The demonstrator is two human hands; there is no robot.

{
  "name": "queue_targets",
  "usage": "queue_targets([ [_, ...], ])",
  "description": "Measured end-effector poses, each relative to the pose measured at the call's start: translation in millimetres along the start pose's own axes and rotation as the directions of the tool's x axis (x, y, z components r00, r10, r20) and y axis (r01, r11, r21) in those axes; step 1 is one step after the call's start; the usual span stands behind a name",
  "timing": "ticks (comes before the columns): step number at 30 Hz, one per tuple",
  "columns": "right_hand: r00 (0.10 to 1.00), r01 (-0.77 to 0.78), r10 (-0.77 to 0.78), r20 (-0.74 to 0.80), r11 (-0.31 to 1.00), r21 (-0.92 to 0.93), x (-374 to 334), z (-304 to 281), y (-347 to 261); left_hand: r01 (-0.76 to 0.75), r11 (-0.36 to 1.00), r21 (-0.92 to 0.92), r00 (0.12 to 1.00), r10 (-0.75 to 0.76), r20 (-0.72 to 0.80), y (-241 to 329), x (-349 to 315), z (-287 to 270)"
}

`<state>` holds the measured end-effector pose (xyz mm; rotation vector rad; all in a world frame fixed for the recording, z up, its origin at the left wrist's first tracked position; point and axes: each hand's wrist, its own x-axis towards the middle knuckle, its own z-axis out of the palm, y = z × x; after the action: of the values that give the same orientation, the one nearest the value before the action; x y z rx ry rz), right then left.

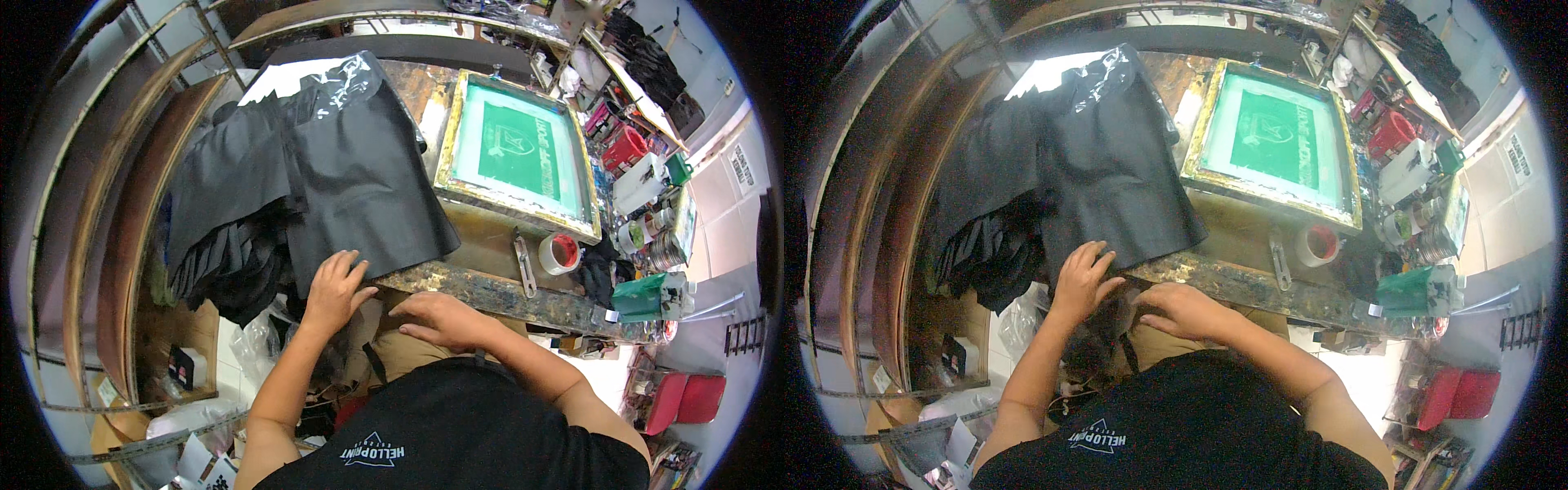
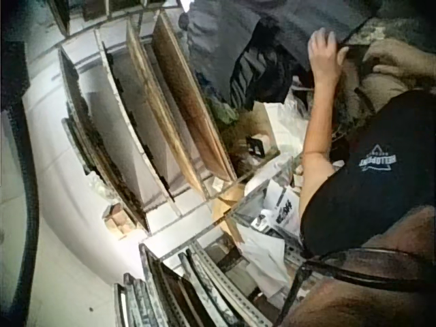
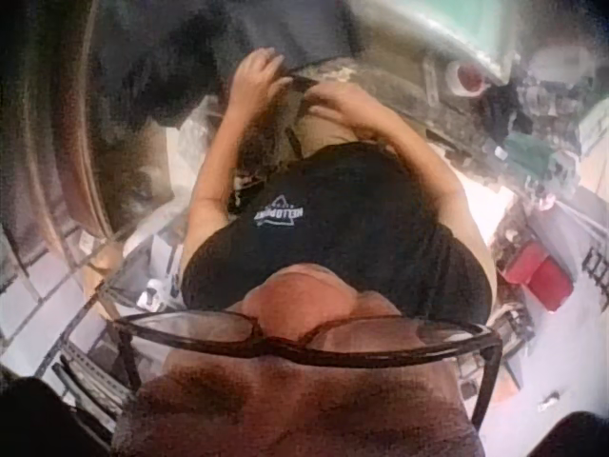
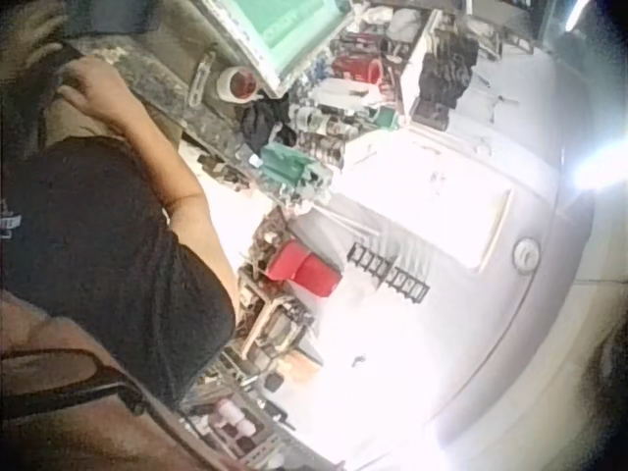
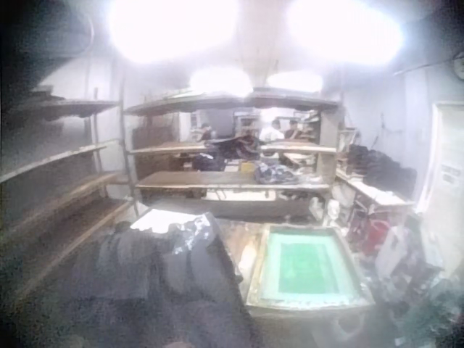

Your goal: The person picks up black tote bags from a stack on a workbench, turns them over, and places one of the bags into a clear plastic sleeve.

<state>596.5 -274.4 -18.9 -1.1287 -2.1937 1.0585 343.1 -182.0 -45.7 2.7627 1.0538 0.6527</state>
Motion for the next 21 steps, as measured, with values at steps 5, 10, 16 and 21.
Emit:
queue_targets([
  [5,0.998,-0.042,0.043,-0.038,0.998,0.038,-12,-8,-7,0.151,0.986,-0.068,0.985,-0.145,0.093,-29,-2,17],
  [10,0.991,-0.125,0.13,-0.037,0.986,0.112,-31,1,20,0.241,0.953,-0.182,0.954,-0.198,0.225,-34,21,-4],
  [16,0.994,-0.086,0.093,-0.049,0.988,0.125,-22,2,16,0.334,0.894,-0.299,0.914,-0.229,0.335,-47,34,-9],
  [21,0.995,-0.082,0.09,-0.053,0.988,0.129,-23,8,22,0.297,0.924,-0.239,0.917,-0.207,0.34,-47,31,-2],
])
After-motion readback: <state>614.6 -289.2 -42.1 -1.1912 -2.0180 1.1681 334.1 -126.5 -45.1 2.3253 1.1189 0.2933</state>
